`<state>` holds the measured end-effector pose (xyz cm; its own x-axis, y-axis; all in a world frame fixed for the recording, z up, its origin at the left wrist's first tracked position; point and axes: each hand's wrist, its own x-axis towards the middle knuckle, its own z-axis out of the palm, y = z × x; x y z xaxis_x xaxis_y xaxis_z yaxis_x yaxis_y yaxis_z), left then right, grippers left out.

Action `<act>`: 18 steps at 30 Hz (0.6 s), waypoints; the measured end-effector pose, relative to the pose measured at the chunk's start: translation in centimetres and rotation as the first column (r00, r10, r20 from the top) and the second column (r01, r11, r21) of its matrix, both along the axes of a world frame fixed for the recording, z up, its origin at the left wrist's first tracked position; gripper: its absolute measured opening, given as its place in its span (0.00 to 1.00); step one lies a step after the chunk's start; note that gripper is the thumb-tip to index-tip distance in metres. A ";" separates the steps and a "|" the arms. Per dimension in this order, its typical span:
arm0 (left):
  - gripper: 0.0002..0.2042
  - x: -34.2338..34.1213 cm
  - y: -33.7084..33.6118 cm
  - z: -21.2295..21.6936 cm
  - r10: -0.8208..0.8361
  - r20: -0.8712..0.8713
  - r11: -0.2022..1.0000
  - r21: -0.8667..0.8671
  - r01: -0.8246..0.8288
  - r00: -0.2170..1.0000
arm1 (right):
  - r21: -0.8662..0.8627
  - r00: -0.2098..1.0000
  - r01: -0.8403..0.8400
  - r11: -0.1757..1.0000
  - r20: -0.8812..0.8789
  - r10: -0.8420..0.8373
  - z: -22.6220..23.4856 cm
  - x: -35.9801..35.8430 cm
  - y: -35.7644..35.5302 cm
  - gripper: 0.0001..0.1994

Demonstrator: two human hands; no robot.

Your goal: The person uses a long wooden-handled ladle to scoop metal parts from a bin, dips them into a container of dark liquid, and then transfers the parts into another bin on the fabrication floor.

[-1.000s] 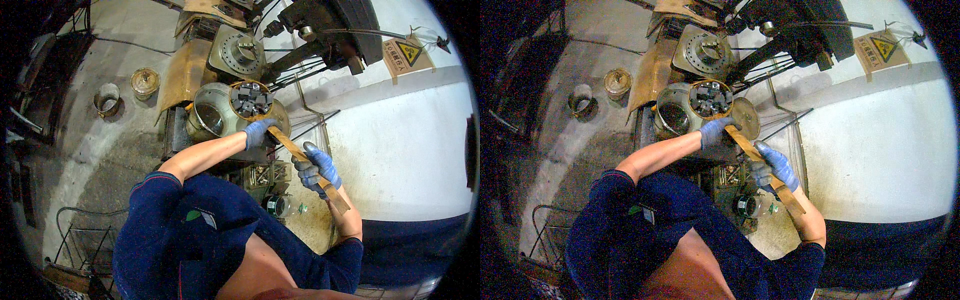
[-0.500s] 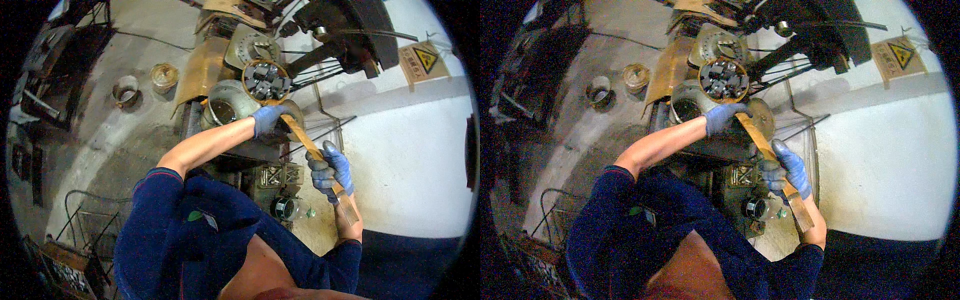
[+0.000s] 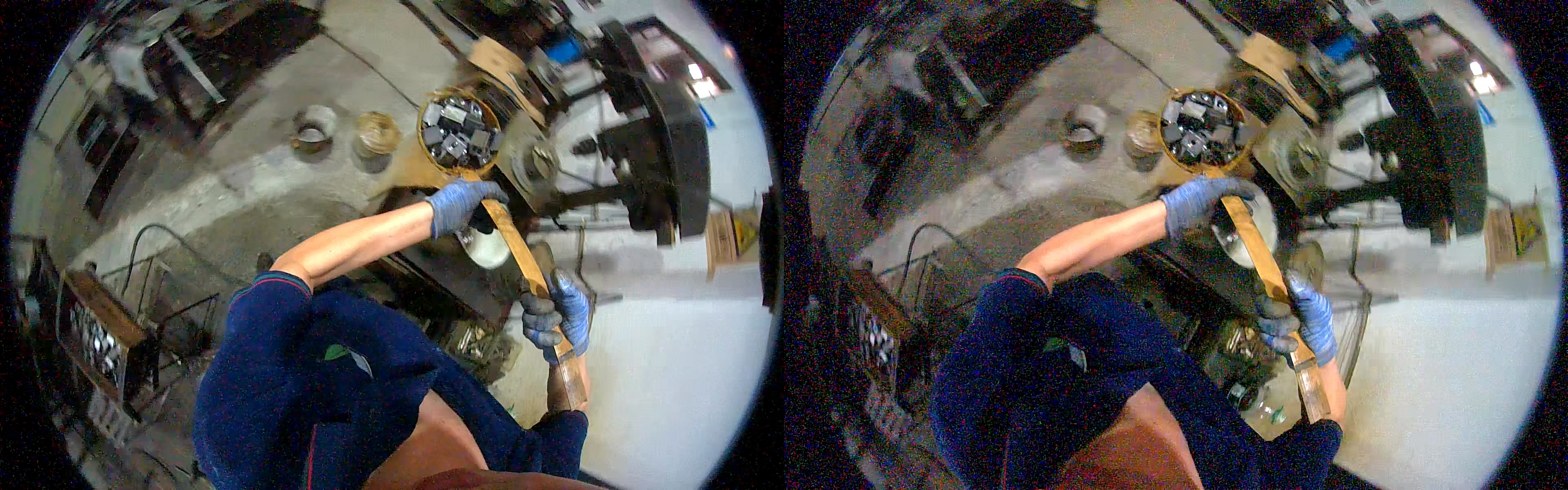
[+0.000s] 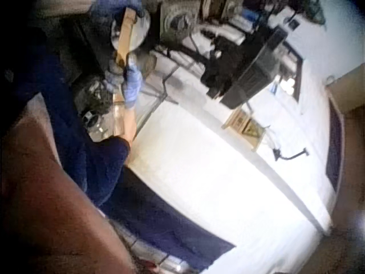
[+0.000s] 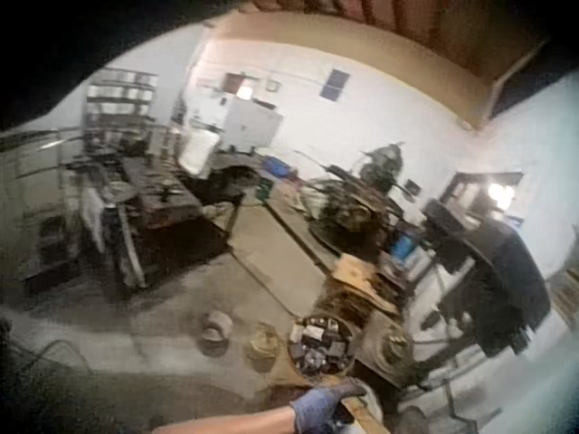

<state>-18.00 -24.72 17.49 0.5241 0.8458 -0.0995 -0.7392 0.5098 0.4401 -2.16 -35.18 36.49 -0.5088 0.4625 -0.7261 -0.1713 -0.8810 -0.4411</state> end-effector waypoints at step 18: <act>0.13 -51.8 -18.6 -15.2 0.696 -0.281 0.665 -0.093 -0.741 0.661 | -0.354 0.719 -0.689 0.632 -0.223 0.658 -14.5 -54.0 1.7 0.19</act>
